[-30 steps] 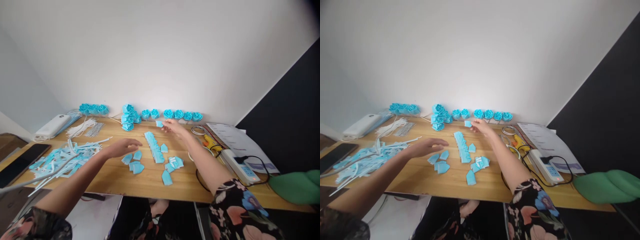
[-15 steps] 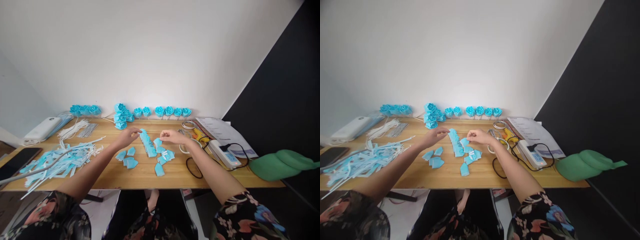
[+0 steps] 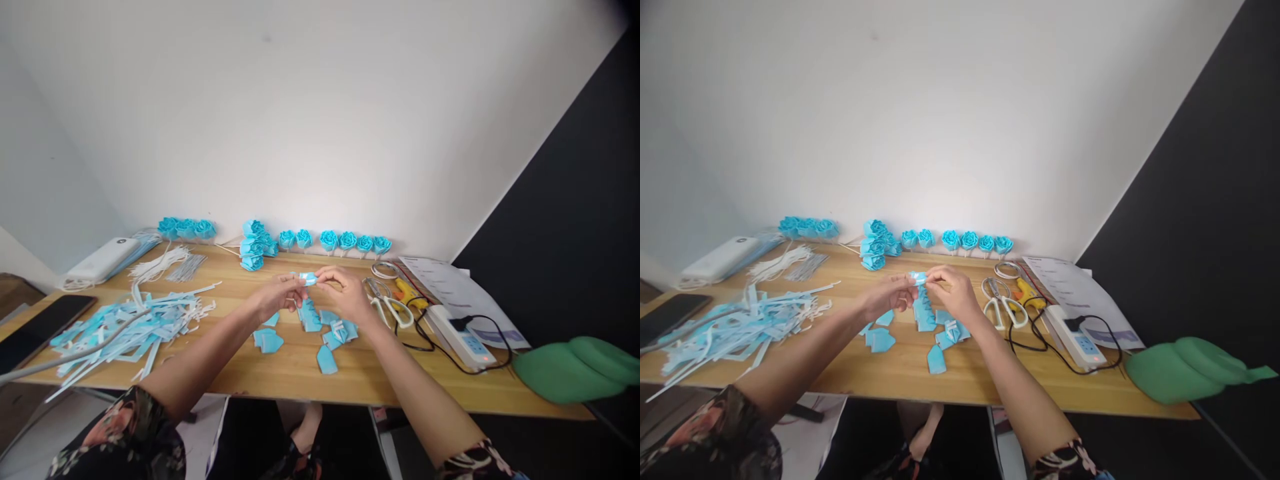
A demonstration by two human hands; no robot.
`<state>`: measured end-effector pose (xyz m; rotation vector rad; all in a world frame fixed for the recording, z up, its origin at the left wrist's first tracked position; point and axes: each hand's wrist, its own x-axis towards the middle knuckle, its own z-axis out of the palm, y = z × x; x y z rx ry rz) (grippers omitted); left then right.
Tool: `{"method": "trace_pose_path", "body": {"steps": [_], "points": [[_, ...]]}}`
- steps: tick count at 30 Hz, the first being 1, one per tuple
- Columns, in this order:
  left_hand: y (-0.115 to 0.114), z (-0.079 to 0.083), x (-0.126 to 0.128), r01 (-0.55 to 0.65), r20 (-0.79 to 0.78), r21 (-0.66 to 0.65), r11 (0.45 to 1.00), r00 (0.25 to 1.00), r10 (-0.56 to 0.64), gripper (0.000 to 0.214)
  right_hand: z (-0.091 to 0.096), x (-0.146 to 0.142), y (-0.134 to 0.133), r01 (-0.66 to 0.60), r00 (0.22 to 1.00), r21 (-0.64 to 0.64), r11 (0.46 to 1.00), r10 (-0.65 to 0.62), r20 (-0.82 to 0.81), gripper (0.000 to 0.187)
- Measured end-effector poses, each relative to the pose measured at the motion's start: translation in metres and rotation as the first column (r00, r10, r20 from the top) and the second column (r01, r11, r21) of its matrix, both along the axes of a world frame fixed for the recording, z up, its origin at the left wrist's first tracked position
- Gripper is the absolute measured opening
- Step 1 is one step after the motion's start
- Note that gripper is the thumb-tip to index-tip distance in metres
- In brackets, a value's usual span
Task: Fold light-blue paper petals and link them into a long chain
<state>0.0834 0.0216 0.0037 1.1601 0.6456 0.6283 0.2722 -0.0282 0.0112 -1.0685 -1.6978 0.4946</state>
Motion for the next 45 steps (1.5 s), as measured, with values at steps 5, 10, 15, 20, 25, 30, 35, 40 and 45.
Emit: {"method": "trace_pose_path", "body": {"steps": [5,10,15,20,25,30,35,40,45], "points": [[0.008,-0.003,0.005,-0.156,0.020,0.194,0.969,0.988,0.155,0.034,-0.005,0.004,0.006,-0.042,0.952,-0.245,0.969,-0.036,-0.304,0.036],[0.010,-0.006,0.013,-0.167,-0.044,0.333,0.928,0.980,0.192,0.035,-0.005,-0.001,0.008,-0.210,0.906,-0.396,0.894,0.026,-0.422,0.035],[0.011,-0.005,0.018,-0.131,-0.095,0.427,0.895,0.978,0.188,0.034,-0.006,-0.004,0.012,-0.044,0.961,-0.377,0.925,-0.064,-0.270,0.027],[0.013,-0.002,0.019,-0.083,-0.090,0.423,0.902,0.987,0.133,0.035,-0.009,-0.003,0.018,0.026,0.969,-0.326,0.945,-0.105,-0.225,0.025],[0.015,-0.011,0.020,-0.132,-0.113,0.458,0.879,0.972,0.205,0.036,-0.017,-0.003,0.021,-0.056,0.959,-0.336,0.940,-0.043,-0.280,0.031],[0.010,-0.021,0.022,-0.103,-0.178,0.613,0.783,0.948,0.264,0.033,-0.024,-0.003,0.020,-0.072,0.978,-0.306,0.949,0.007,-0.209,0.025],[0.003,-0.018,0.022,-0.003,-0.246,0.645,0.764,0.946,0.211,0.034,-0.030,-0.006,0.017,0.050,0.991,-0.282,0.958,-0.083,-0.105,0.025],[0.006,-0.018,0.020,-0.041,-0.184,0.542,0.840,0.969,0.166,0.034,-0.034,-0.001,0.015,-0.009,0.976,-0.295,0.955,-0.056,-0.211,0.033],[0.011,-0.021,0.016,-0.152,-0.121,0.430,0.890,0.967,0.224,0.037,-0.033,0.004,0.014,-0.146,0.950,-0.366,0.919,0.027,-0.310,0.037]]}}
